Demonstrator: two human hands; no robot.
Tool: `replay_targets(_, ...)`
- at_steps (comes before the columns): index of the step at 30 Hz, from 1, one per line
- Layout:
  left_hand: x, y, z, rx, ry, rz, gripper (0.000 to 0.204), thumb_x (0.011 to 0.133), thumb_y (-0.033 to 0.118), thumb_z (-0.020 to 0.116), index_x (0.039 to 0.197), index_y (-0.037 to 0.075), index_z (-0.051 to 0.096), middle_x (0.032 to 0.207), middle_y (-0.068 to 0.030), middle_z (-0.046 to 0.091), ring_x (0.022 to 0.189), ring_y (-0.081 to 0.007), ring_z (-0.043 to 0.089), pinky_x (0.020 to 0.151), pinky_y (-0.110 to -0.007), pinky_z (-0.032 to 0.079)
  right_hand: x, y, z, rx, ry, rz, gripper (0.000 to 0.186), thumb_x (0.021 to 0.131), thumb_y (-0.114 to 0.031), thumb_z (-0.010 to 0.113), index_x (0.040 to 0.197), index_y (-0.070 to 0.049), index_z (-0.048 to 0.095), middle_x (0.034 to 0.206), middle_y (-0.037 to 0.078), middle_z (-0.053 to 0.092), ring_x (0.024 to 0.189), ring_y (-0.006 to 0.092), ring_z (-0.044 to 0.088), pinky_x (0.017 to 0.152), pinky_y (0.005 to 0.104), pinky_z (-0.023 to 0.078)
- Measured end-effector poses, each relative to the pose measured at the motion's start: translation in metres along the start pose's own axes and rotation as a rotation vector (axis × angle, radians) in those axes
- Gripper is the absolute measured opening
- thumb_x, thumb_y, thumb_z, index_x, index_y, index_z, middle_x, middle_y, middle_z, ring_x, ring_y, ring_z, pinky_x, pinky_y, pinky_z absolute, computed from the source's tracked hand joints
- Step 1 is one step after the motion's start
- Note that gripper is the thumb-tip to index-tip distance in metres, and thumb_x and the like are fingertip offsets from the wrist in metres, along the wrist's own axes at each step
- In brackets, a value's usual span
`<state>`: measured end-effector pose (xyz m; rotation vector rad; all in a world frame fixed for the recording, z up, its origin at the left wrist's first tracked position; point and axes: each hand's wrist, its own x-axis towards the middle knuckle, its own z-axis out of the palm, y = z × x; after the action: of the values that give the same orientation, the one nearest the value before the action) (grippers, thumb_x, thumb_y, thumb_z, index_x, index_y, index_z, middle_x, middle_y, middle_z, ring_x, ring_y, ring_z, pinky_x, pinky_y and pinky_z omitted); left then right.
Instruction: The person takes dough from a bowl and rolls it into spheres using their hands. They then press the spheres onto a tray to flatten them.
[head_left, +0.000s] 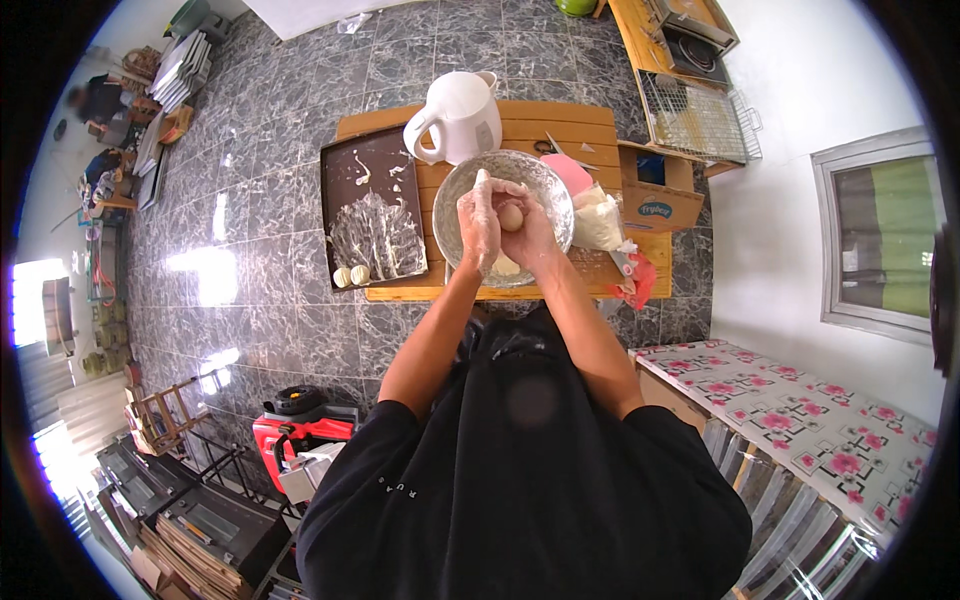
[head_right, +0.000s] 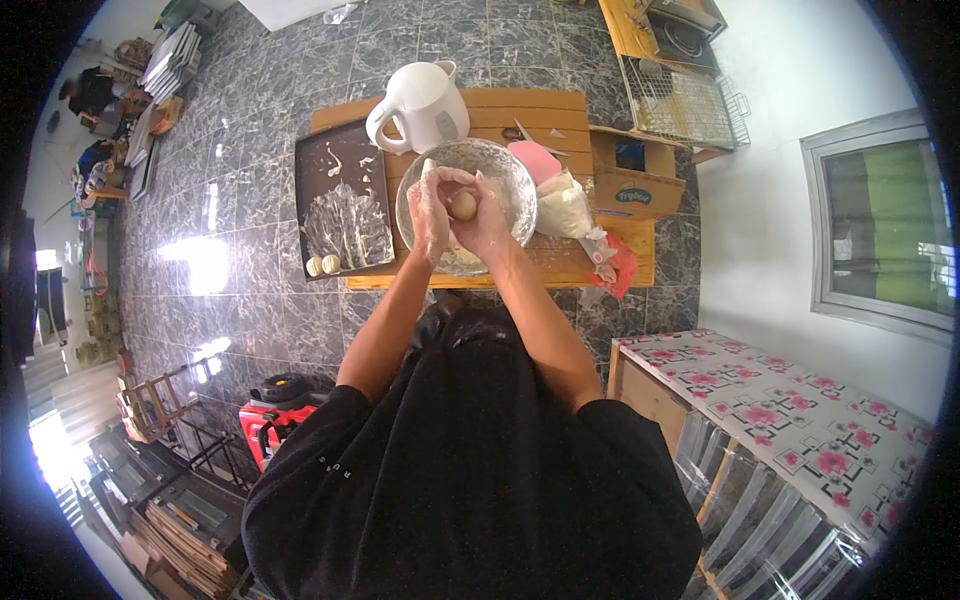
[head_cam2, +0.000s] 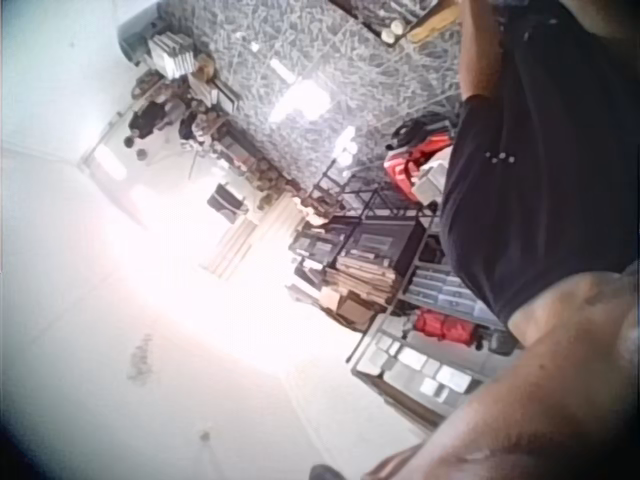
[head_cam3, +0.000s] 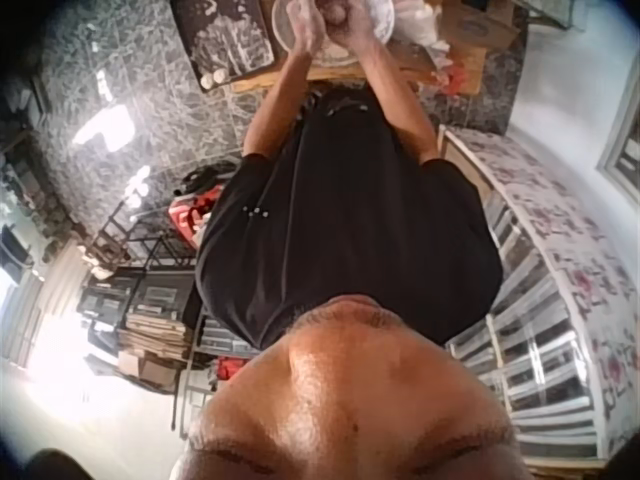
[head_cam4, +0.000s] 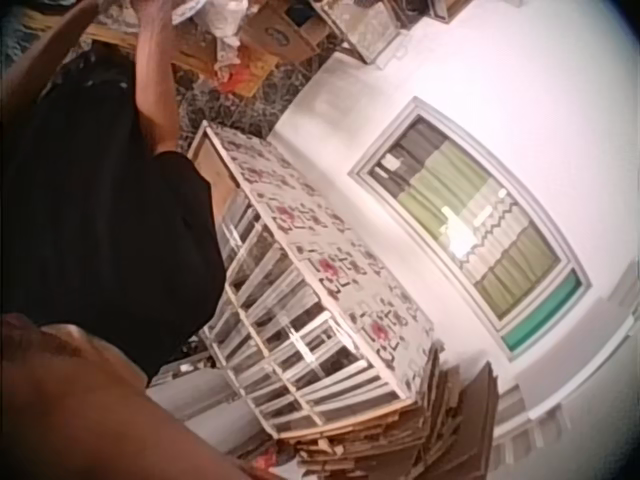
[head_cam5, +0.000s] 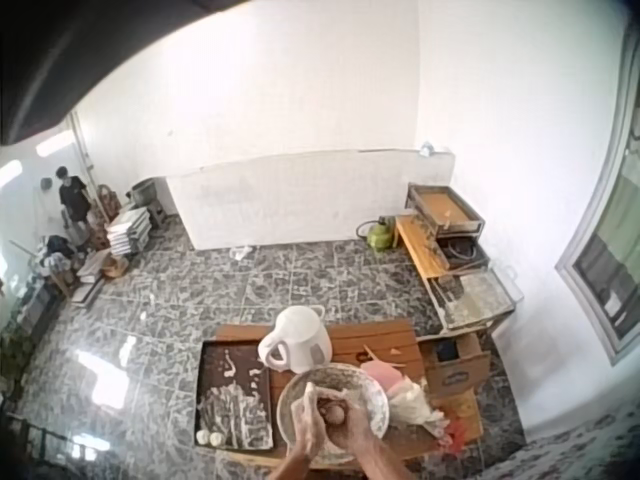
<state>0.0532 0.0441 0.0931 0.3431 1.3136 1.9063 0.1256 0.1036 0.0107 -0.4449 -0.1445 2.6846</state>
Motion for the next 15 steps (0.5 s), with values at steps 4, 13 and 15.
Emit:
replay_targets(4,0.012,-0.007,-0.008,0.720,-0.154,0.574,0.029,0.093,0.023,0.050,0.087,0.000,0.068,0.090,-0.0136,0.070,0.088,-0.0304,0.065,0.089,-0.042,0.048,-0.012,-0.003,0.030,-0.115,0.118,-0.031,0.037,0.103,-0.033,0.032,0.115,-0.007,0.055,0.111,0.006,0.061,0.102,0.0170,0.060,0.096,0.0342,0.049)
replay_targets(13,0.004,-0.046,-0.018,0.893,-0.185,0.829,0.019,0.084,0.016,0.059,0.094,0.004,0.070,0.102,-0.0180,0.068,0.097,-0.0393,0.064,0.104,-0.049,0.038,-0.015,0.001,-0.010,-0.068,-0.285,0.035,0.062,0.102,-0.037,0.023,0.148,0.004,0.016,0.155,0.019,0.021,0.143,0.0298,0.023,0.119,0.0410,0.020)
replay_targets(15,-0.009,-0.068,-0.023,1.084,-0.111,0.560,0.018,0.084,0.017,0.059,0.081,0.001,0.067,0.089,-0.0226,0.067,0.086,-0.0417,0.063,0.096,-0.047,0.043,-0.015,-0.001,-0.026,-0.010,-0.307,0.095,0.061,0.103,-0.037,0.023,0.148,0.004,0.018,0.155,0.019,0.022,0.143,0.0290,0.025,0.119,0.0407,0.021)
